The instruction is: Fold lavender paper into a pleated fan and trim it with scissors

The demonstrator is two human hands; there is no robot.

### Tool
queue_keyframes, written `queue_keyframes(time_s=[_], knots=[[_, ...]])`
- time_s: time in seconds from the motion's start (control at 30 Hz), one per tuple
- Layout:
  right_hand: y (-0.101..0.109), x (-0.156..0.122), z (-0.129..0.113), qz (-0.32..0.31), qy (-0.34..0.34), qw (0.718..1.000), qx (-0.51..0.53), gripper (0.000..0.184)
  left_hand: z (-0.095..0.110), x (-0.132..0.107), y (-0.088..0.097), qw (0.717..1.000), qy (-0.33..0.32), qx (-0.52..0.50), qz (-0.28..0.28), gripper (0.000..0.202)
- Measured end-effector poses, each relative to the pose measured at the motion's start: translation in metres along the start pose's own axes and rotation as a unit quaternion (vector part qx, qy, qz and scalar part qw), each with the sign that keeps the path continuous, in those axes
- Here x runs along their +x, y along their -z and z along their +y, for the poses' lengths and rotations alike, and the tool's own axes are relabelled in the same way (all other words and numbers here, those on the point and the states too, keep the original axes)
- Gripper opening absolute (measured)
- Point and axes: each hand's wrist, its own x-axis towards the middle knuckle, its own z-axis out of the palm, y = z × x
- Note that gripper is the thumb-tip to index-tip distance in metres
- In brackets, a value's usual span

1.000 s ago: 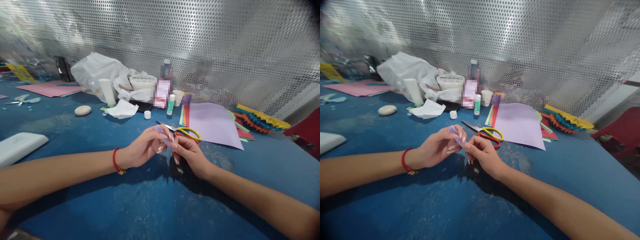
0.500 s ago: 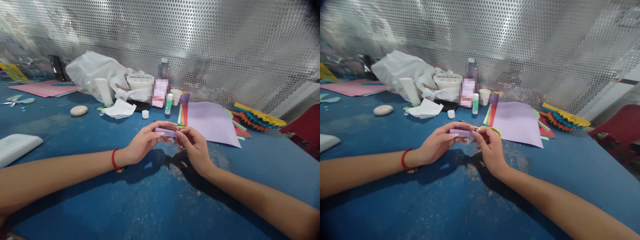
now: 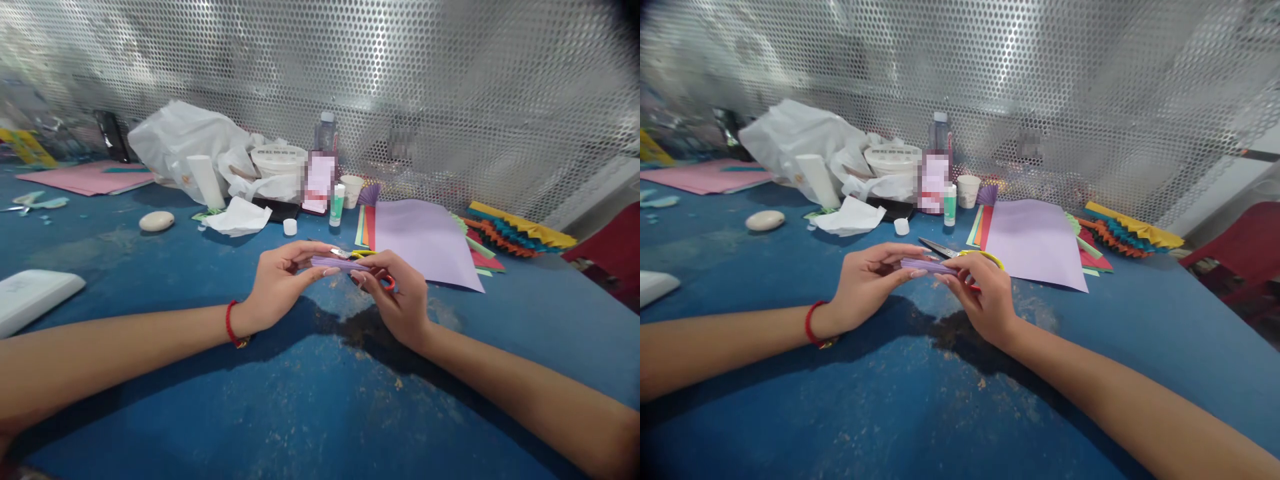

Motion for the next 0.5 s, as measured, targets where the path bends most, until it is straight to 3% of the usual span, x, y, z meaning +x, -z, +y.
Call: queue_keyframes(time_s=[0.17, 0.5], knots=[[0.0013, 0.0007, 0.0046, -0.014, 0.064, 0.997, -0.028, 0.008, -0.0040, -0.0041, 0.0028, 0.999, -0.035, 0.033, -0.014, 0.017], [0.0024, 0.0035, 0.0030, -0.009, 0.066, 0.997, -0.032, 0.004, 0.0004, -0.0018, 0.0063, 0.986, -0.115, 0.115, -0.037, 0.023]])
